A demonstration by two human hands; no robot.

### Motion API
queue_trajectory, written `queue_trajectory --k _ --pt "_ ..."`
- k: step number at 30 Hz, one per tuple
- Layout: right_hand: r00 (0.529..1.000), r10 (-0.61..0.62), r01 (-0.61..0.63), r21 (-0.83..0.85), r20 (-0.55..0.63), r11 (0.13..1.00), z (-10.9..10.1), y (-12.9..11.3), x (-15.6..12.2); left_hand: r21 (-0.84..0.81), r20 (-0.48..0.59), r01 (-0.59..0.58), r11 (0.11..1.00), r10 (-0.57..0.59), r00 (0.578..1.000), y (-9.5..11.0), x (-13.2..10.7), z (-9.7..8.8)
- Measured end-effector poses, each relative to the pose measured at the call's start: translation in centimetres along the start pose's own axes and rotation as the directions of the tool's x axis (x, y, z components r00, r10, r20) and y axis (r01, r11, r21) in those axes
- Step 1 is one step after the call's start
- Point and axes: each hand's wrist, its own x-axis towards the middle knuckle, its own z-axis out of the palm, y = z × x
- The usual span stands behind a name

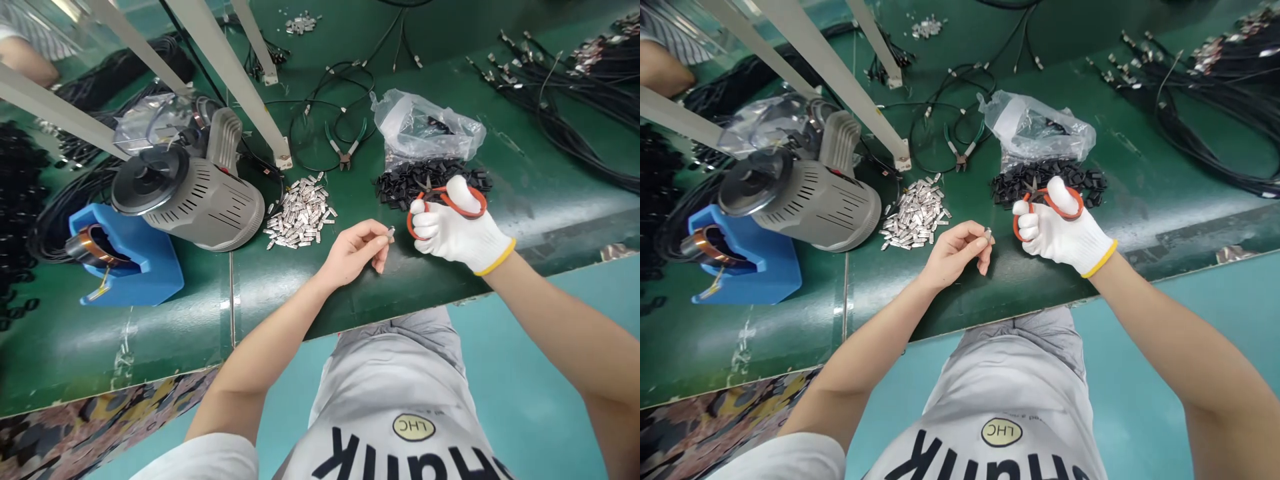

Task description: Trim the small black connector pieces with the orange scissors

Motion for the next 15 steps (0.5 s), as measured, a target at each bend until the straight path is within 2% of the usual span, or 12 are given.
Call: queue_trajectory --k 5,8,10,15 --pt "0.996 0.083 -0.081 0.092 -0.014 0.992 0.0 0.7 -0.6 0.072 -0.071 -0.017 0.997 0.022 0.997 -0.3 0.2 -0.2" --pt "0.996 0.049 -0.046 0.041 -0.069 0.998 0.4 0.6 -1.1 0.098 -0.112 0.011 0.995 0.000 0.994 -0.3 0.4 -0.3" --pt "0.995 0.062 -0.054 0.090 -0.081 0.994 0.4 0.3 -1.2 0.101 -0.120 0.024 0.995 -0.012 0.993 -0.4 0.4 -0.4" --pt "0.962 0.265 -0.272 0.345 0.069 0.898 -0.1 -0.6 -1.1 0.105 -0.124 0.032 0.994 -0.019 0.992 -0.5 0.6 -0.4"
